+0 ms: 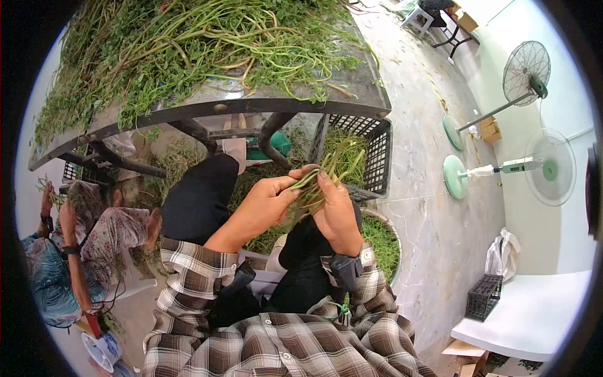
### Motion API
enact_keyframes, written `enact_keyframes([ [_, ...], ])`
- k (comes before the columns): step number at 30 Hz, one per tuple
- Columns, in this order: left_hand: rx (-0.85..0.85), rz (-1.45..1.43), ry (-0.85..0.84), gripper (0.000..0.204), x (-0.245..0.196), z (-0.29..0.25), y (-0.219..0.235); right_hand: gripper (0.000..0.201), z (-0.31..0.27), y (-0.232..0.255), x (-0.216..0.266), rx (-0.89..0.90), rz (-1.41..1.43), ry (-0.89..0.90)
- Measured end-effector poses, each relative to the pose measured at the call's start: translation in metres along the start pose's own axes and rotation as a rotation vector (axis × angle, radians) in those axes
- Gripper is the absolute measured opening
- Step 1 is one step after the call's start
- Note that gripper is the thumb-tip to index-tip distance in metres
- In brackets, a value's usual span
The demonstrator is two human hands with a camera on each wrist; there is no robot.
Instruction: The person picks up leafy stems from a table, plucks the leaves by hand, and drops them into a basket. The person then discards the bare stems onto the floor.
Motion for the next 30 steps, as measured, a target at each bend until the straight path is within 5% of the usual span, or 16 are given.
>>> enact_keyframes([
  [3,-0.082,0.137,-0.117,0.024,-0.002,0.003,0.004,0.03,-0.001,0.0,0.0,-0.019,0.011,-0.002],
  [13,-0.16,-0.077,-0.074,0.021,-0.003,0.002,0.022,0.027,-0.009,0.02,0.004,-0.132,0.082,-0.074],
  [16,-0.133,-0.067,-0.12,0.024,-0.005,0.004,0.017,0.027,-0.008,0.014,0.001,0.024,0.164,-0.113],
  [18,-0.129,-0.099,-0.084,0.021,-0.005,0.002,0.015,0.028,-0.009,0.015,0.001,-0.114,0.133,-0.111],
  [30,-0.058,0.165,-0.131,0.019,-0.017,-0.004,0.005,0.016,-0.009,0.0,0.0,-0.163,-0.163,-0.093],
])
Point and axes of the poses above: each hand's wrist, its own z-axis towards the middle knuckle, its own y-axis out of the back of the hand, x = y × z, the point moved 7 cm from there along z, towards the middle knuckle, and after that the axes turned 8 degrees about z, right-handed, at the moved point
